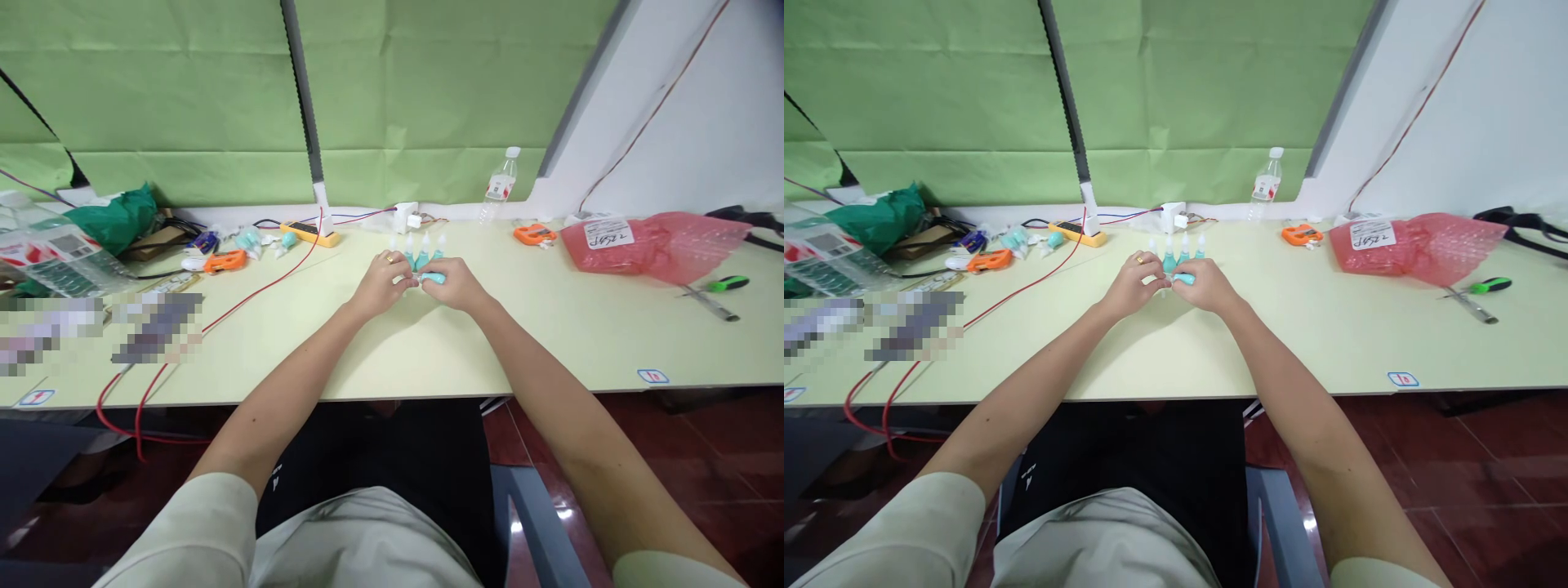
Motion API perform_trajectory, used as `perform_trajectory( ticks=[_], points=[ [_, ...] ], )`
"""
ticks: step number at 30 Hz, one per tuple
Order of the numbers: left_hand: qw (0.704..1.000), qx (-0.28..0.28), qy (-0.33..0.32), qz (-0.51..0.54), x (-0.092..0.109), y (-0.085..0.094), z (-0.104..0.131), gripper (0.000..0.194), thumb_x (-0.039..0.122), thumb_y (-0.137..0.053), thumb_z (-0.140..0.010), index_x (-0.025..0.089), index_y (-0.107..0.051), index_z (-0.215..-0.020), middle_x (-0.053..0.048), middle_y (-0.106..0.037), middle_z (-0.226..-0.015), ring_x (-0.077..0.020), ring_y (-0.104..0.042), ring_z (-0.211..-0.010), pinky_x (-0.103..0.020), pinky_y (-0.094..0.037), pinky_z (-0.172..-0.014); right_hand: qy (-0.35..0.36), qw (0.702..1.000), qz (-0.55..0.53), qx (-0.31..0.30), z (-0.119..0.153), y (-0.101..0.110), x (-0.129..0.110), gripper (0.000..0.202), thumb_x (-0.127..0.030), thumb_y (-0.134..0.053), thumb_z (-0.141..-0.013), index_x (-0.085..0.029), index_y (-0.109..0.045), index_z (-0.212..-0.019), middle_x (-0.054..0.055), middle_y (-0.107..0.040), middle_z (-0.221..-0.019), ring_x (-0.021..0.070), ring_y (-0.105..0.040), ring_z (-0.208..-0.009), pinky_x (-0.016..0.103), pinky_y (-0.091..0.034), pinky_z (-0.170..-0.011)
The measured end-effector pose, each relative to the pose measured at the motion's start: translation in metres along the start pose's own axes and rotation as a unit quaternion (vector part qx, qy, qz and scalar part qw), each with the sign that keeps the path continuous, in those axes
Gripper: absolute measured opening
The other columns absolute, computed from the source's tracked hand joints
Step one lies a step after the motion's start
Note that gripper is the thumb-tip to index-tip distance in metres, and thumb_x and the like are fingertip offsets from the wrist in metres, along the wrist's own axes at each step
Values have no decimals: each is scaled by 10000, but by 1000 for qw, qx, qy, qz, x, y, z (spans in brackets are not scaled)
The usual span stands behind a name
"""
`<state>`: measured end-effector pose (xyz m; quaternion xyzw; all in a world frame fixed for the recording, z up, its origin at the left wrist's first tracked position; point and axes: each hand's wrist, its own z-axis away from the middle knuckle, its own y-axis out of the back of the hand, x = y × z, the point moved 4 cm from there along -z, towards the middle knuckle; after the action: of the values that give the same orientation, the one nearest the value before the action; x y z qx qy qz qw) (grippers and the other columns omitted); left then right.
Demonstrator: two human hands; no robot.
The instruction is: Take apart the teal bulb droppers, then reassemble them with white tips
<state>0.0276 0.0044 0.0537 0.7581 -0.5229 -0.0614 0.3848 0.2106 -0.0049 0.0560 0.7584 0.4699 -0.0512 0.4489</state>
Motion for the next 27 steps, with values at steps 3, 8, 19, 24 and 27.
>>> perform_trajectory(
  ticks=[3, 8, 19, 24, 27],
  points=[
    [995, -26, 18, 97, -4, 5, -2, 139, 229, -724, -907, 205, -654, -790, -50, -658, -940, -218, -632, -958, -393, -498, -930, -8, 999, 43, -23, -3, -2, -9, 166, -232, -639, -784, -188, -798, -800, 84, -793, -855, 244, -697, -807, 328, -492, -782],
    [986, -59, 63, 146, -8, 30, 2, 106, 188, -677, -866, 207, -660, -763, -41, -665, -919, -196, -642, -884, -361, -503, -838, -94, 995, 36, -17, -11, -22, -27, 170, -269, -655, -829, -193, -804, -796, 68, -795, -833, 235, -675, -796, 324, -474, -757],
    [996, 64, 62, 24, 8, 25, 55, 151, 98, -565, -948, 220, -630, -888, -65, -691, -966, -224, -624, -987, -408, -519, -933, -117, 987, -93, 61, 16, -56, -32, 189, -242, -621, -819, -209, -808, -829, 46, -820, -900, 245, -744, -893, 337, -541, -856],
    [995, 86, 53, 7, 13, 23, 58, 132, 95, -562, -967, 214, -600, -1012, -61, -630, -1032, -185, -629, -932, -351, -538, -846, -95, 991, -66, 60, 16, -56, -35, 211, -226, -602, -833, -193, -805, -881, 58, -819, -921, 246, -742, -890, 346, -538, -866],
    [994, 95, 57, 20, 10, 24, 61, 228, 47, -583, -915, 212, -565, -1071, -50, -599, -1050, -156, -626, -868, -316, -532, -777, -92, 994, -35, 47, 14, -61, -37, 202, -211, -611, -844, -202, -803, -905, 72, -826, -984, 261, -747, -949, 361, -535, -912]
  ],
)
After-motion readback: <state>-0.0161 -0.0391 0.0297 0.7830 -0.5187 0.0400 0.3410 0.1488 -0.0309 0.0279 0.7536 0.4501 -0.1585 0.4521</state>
